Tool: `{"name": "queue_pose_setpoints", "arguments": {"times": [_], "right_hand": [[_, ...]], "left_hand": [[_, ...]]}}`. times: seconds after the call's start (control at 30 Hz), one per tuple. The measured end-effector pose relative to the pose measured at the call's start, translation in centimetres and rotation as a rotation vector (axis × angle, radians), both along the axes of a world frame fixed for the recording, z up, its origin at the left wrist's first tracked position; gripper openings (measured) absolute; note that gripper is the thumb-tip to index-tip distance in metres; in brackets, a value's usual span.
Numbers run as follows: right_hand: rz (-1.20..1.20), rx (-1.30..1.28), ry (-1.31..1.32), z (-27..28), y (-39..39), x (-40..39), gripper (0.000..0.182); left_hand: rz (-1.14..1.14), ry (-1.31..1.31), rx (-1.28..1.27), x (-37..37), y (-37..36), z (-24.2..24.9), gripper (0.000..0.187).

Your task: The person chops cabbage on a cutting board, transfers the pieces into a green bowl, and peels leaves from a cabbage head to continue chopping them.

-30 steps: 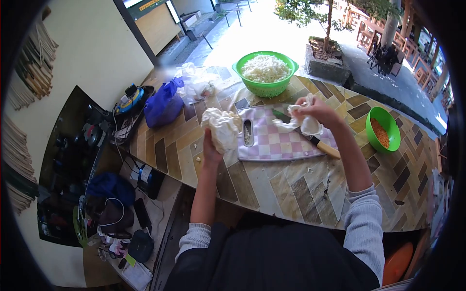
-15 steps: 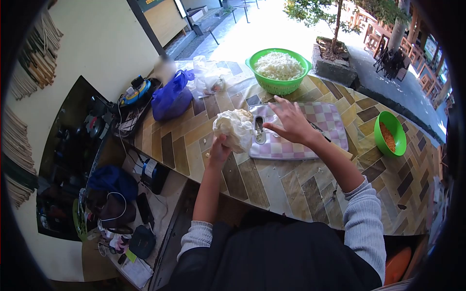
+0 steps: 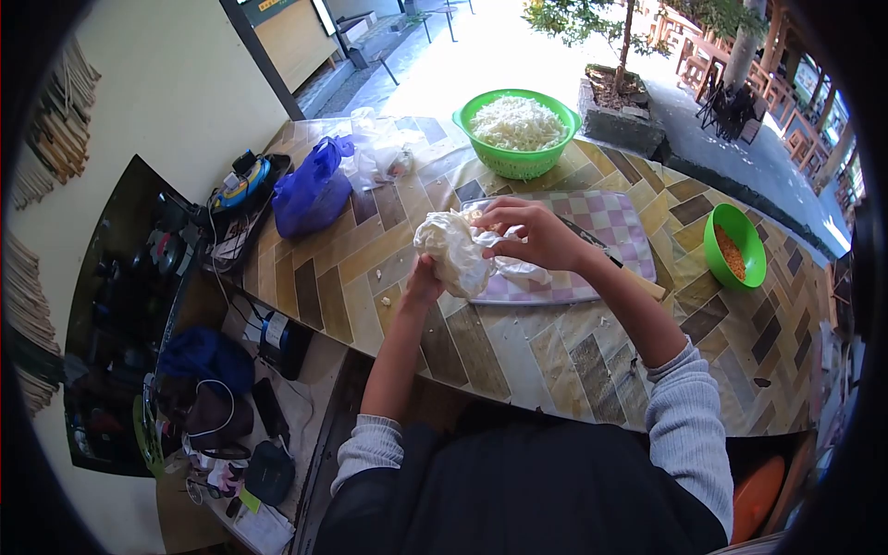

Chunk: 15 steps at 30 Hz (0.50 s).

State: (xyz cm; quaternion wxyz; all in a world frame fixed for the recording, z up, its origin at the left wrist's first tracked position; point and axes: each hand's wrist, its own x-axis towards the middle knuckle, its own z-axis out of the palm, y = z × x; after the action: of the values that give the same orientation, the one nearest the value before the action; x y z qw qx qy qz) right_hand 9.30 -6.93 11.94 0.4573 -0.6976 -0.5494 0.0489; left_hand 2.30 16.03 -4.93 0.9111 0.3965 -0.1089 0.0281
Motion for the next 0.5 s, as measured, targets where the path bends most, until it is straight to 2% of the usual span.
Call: {"name": "queue_pose_setpoints", "arguments": {"times": [0.1, 0.2, 0.23, 0.33, 0.5], "right_hand": [[0.119, 0.111, 0.392, -1.7, -0.1, 0.9, 0.021], [-0.097, 0.156, 0.067, -2.6, -0.5, -0.6, 0.023], [-0.166, 0.241, 0.012, -3.0, -0.3, -1.3, 0.015], [-0.214, 0.309, 0.650, -3.6, -0.6, -2.6, 0.015], [-0.338, 0.445, 0.998, -4.7, 0.2, -3.5, 0.024]], "left_hand": [[-0.078, -0.039, -0.021, 0.6, -0.2, -0.6, 0.102], [0.014, 0.025, 0.148, 0.5, -1.0, -1.1, 0.113], [0.011, 0.012, 0.147, 0.5, -1.1, -1.2, 0.113], [0.012, -0.002, 0.134, 0.3, -1.5, -1.4, 0.112], [0.047, 0.011, 0.173, -0.1, -1.8, -0.6, 0.114]]}}
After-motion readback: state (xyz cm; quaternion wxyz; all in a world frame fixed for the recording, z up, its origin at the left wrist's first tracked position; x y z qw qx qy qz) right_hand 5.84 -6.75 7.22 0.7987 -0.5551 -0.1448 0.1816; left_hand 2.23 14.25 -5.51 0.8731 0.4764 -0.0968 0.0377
